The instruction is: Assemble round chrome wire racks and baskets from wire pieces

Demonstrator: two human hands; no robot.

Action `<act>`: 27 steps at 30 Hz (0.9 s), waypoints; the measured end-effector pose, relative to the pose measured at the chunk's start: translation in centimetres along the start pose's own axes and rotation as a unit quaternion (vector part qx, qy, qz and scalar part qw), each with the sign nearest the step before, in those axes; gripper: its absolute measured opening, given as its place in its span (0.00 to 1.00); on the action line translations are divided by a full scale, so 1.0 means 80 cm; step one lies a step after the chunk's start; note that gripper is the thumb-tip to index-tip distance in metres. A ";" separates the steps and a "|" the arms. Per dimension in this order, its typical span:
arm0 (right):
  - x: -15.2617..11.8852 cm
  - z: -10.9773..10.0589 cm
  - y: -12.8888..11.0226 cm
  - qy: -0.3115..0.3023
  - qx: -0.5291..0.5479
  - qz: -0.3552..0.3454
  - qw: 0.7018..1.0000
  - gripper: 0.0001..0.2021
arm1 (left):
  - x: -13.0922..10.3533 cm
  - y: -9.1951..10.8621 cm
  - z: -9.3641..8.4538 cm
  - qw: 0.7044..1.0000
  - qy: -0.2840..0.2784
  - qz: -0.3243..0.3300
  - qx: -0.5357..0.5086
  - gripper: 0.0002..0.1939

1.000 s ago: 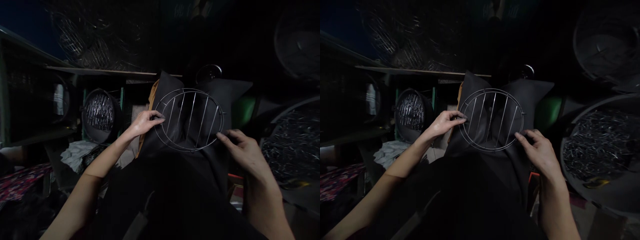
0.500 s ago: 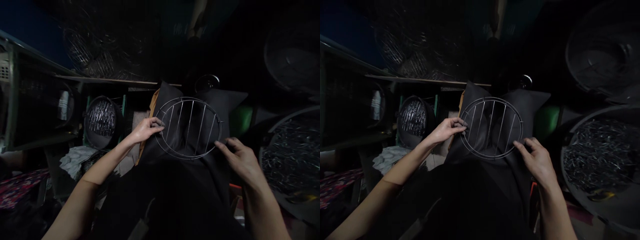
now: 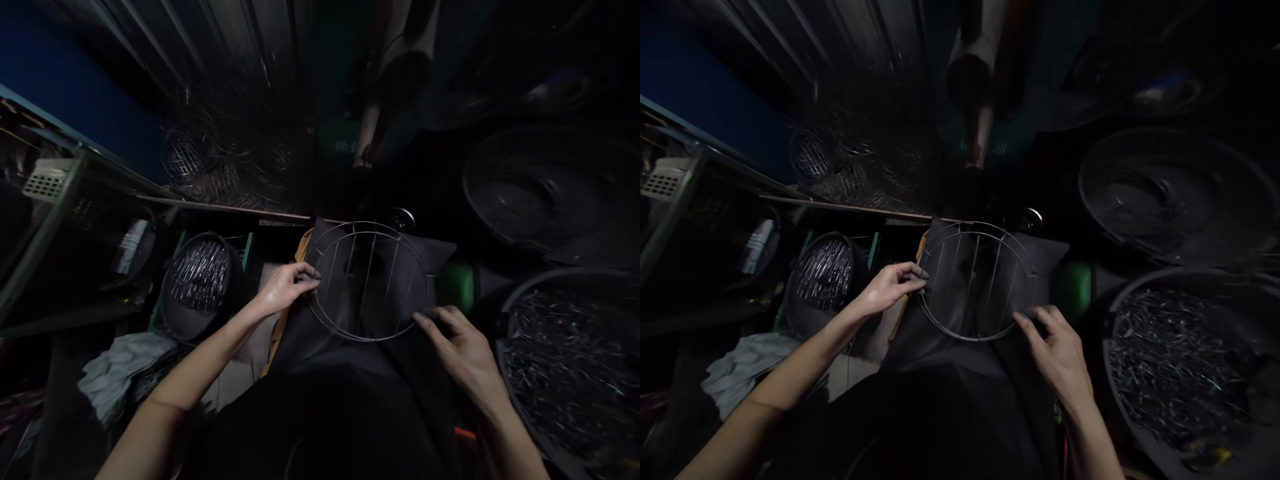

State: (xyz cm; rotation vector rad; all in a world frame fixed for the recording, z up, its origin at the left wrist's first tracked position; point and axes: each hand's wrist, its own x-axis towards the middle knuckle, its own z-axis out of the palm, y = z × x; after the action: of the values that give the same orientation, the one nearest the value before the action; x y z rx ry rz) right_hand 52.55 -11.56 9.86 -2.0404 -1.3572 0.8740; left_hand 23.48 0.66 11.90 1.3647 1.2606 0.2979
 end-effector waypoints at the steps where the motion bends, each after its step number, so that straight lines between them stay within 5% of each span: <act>1: 0.002 0.001 -0.001 0.004 0.000 -0.006 1.000 0.27 | 0.000 0.000 -0.001 1.000 0.004 0.004 -0.002 0.13; 11: 0.011 0.004 -0.012 0.024 -0.001 -0.027 0.999 0.29 | -0.004 0.002 -0.006 1.000 0.015 -0.008 -0.003 0.12; 27: 0.018 0.018 0.021 -0.007 -0.021 0.062 0.998 0.31 | 0.020 -0.013 0.004 0.998 -0.007 -0.015 0.056 0.11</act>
State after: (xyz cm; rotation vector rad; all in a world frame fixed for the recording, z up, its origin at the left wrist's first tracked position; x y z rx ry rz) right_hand 52.82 -10.73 7.38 -2.1749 -1.2771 0.9209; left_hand 23.80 1.48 10.15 1.4396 1.3021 0.1992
